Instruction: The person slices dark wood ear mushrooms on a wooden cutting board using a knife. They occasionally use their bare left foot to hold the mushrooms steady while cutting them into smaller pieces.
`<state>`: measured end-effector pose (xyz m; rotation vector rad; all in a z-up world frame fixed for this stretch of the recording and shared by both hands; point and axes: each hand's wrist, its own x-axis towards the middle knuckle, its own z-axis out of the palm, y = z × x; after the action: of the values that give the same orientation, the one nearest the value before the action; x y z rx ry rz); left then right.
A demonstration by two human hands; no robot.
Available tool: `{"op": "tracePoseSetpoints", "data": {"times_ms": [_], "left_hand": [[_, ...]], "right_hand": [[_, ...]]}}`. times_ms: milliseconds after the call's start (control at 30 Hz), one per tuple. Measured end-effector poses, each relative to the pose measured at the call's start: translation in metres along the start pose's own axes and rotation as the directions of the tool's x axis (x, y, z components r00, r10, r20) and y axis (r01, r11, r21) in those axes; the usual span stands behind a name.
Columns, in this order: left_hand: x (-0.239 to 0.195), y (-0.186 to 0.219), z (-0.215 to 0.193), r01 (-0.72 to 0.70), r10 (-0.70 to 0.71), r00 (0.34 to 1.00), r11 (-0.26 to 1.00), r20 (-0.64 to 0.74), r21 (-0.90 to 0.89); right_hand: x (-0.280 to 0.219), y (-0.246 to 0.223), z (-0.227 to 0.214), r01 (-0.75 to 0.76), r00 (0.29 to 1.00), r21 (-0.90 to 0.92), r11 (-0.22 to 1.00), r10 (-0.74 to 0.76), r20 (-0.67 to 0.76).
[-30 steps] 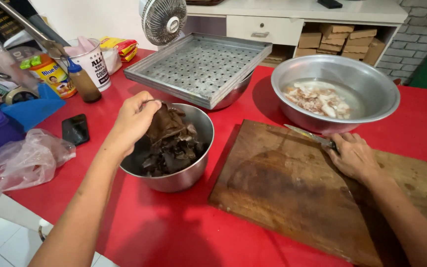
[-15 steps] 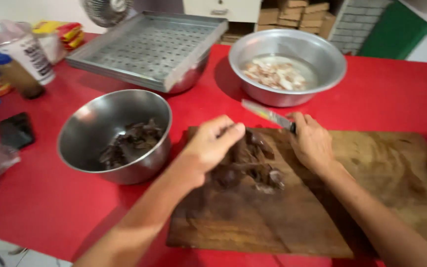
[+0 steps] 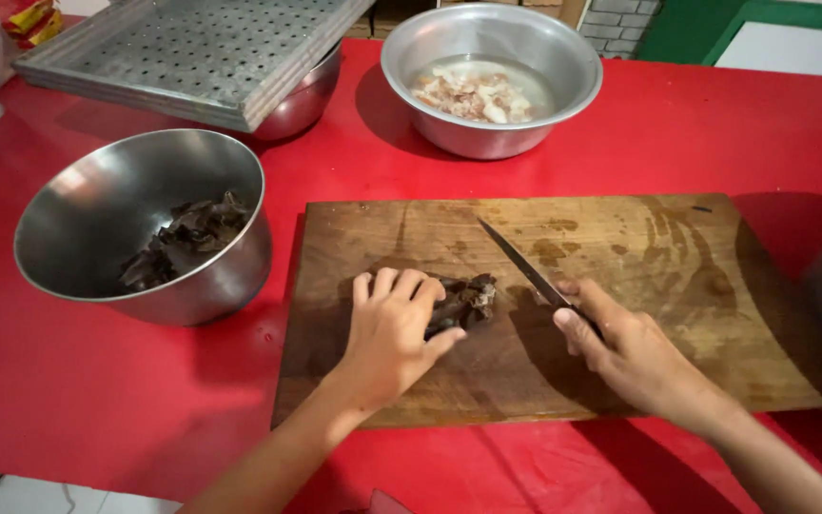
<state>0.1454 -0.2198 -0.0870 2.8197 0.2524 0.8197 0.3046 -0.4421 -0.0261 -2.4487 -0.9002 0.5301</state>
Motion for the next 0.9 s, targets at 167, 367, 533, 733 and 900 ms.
{"op": "tracePoseSetpoints", "data": {"times_ms": [167, 367, 533, 733, 900], "left_hand": [[0.002, 0.006, 0.013, 0.086, -0.086, 0.996, 0.993, -0.003, -0.077], [0.006, 0.023, 0.006, 0.070, -0.089, 0.989, 0.985, -0.114, -0.160], [0.013, 0.038, 0.002, 0.002, -0.031, 0.984, 0.986, -0.174, -0.166], [0.020, 0.032, 0.003, -0.014, -0.035, 0.993, 0.910, -0.110, -0.415], [0.028, 0.028, -0.020, 0.227, -0.091, 0.957, 0.827, 0.276, -0.514]], "right_hand": [[0.032, 0.041, 0.021, 0.212, 0.933, -0.334, 0.919, -0.291, -0.211], [0.018, 0.009, 0.013, 0.175, 0.970, 0.076, 0.982, -0.158, -0.187], [0.013, -0.019, 0.019, 0.349, 0.937, 0.456, 0.819, -0.317, -0.148], [0.027, -0.012, 0.027, 0.139, 0.986, 0.703, 0.697, -0.161, -0.036], [0.035, -0.008, 0.026, -0.029, 0.995, 0.839, 0.544, -0.067, 0.078]]}}
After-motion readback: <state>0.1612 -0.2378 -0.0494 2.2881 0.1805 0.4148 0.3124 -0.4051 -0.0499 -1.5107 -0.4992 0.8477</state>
